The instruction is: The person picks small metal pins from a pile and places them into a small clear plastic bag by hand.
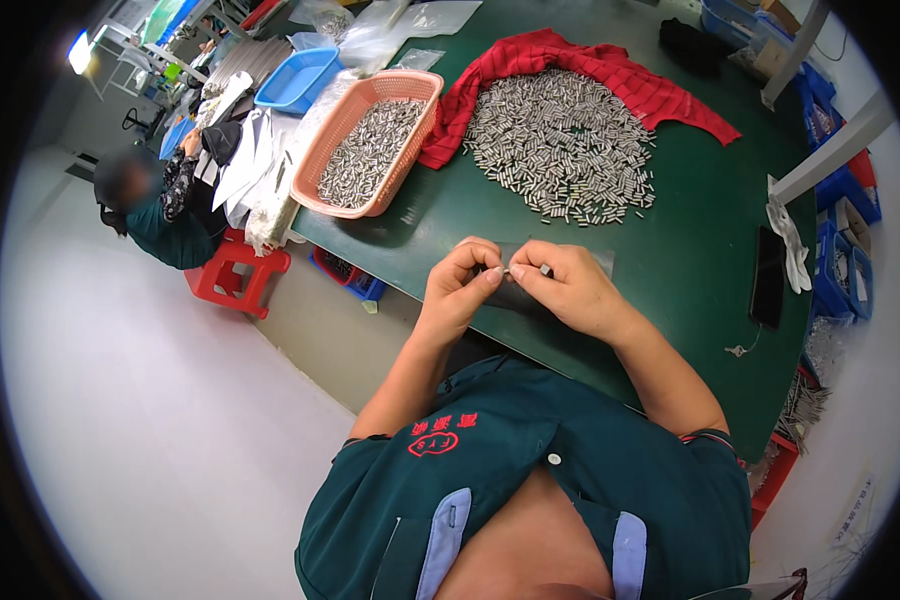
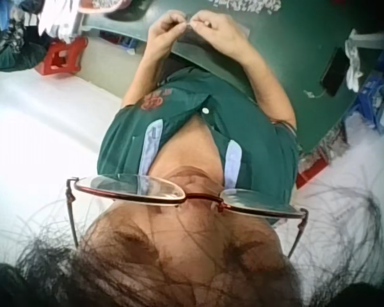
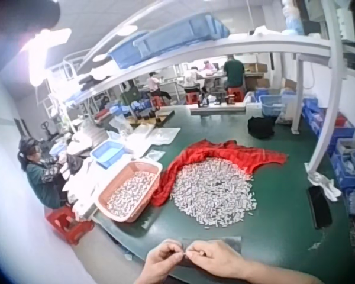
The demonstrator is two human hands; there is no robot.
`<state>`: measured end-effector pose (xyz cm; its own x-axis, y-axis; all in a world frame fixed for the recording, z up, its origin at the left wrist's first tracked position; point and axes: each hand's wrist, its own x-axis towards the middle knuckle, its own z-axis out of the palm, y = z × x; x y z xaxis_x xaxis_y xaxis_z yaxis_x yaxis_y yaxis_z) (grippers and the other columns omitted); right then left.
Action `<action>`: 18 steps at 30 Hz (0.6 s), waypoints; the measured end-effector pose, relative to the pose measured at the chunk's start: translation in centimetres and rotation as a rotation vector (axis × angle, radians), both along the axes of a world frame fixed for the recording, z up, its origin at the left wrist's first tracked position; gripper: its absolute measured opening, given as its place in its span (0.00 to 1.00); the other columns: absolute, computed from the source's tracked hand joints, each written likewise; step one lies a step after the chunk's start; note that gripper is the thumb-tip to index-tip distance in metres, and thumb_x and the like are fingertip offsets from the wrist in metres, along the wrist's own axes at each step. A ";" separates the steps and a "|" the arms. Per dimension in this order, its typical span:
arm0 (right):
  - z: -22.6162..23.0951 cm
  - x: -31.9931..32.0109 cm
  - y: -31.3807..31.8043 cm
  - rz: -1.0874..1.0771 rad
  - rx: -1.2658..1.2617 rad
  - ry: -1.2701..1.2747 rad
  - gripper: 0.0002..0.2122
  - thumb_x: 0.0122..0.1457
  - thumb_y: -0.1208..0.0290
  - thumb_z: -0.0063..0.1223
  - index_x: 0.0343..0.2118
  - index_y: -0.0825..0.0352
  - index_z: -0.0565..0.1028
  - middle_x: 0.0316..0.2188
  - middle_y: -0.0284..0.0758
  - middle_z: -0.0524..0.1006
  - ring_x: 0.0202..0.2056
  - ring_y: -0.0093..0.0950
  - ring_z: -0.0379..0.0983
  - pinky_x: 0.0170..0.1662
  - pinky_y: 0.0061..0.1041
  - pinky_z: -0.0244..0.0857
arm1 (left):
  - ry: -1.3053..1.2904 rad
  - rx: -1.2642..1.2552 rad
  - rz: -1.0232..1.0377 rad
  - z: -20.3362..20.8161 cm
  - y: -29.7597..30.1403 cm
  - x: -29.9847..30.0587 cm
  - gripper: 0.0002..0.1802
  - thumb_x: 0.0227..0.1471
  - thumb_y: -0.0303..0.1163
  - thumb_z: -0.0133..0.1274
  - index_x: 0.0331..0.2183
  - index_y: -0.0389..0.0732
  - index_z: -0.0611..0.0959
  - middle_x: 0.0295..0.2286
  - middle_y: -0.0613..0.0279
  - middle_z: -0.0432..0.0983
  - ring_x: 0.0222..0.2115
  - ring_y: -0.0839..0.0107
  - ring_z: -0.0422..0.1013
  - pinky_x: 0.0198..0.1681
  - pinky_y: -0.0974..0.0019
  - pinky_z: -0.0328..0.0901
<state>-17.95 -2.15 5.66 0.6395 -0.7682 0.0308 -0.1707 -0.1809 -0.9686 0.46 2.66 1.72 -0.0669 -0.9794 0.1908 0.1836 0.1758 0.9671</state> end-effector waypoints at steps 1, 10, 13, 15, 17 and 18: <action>0.0 0.0 0.0 -0.006 -0.019 0.005 0.08 0.57 0.70 0.47 0.29 0.71 0.73 0.18 0.26 0.68 0.21 0.13 0.59 0.23 0.18 0.55 | -0.030 -0.010 0.002 0.2 0.0 0.0 0.05 0.51 0.26 0.53 0.29 0.35 0.75 0.32 0.64 0.66 0.34 0.75 0.63 0.40 0.73 0.59; -1.0 0.1 0.6 -0.108 -0.081 -0.099 0.08 0.55 0.72 0.46 0.28 0.71 0.73 0.17 0.33 0.71 0.19 0.18 0.64 0.23 0.23 0.58 | -0.155 -0.042 -0.037 0.2 -0.6 0.4 0.04 0.51 0.25 0.53 0.29 0.36 0.75 0.34 0.65 0.66 0.35 0.78 0.62 0.40 0.76 0.57; -1.1 -0.2 0.5 -0.104 -0.061 -0.104 0.08 0.56 0.71 0.46 0.29 0.71 0.74 0.18 0.30 0.72 0.20 0.17 0.63 0.24 0.21 0.58 | -0.242 -0.081 0.030 0.8 -0.9 1.0 0.03 0.51 0.24 0.52 0.29 0.35 0.75 0.32 0.65 0.66 0.34 0.78 0.63 0.39 0.75 0.58; -1.2 -0.5 0.2 -0.128 -0.055 -0.106 0.08 0.56 0.70 0.46 0.29 0.71 0.74 0.19 0.30 0.72 0.20 0.16 0.63 0.25 0.20 0.58 | -0.344 -0.149 0.183 1.6 -1.9 2.6 0.03 0.49 0.23 0.53 0.28 0.35 0.75 0.30 0.65 0.67 0.32 0.77 0.64 0.37 0.73 0.59; -1.3 -0.9 -0.1 -0.162 0.004 -0.072 0.09 0.57 0.70 0.47 0.30 0.70 0.75 0.21 0.30 0.74 0.22 0.16 0.64 0.26 0.19 0.59 | -0.534 -0.211 0.477 2.7 -3.3 4.9 0.02 0.47 0.22 0.54 0.27 0.35 0.76 0.26 0.64 0.69 0.28 0.73 0.66 0.34 0.70 0.61; -1.1 -0.9 -0.2 -0.158 0.004 -0.077 0.09 0.57 0.70 0.47 0.30 0.70 0.75 0.21 0.30 0.74 0.22 0.16 0.64 0.26 0.19 0.59 | -0.630 -0.214 0.628 3.5 -3.9 6.4 0.02 0.46 0.22 0.54 0.27 0.35 0.77 0.25 0.63 0.70 0.27 0.71 0.67 0.33 0.68 0.62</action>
<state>-18.83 -2.30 4.54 0.5064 -0.8593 0.0715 -0.1218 -0.1534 -0.9806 6.82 -1.26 5.17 0.3128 -0.8191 0.4808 -0.5567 0.2520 0.7915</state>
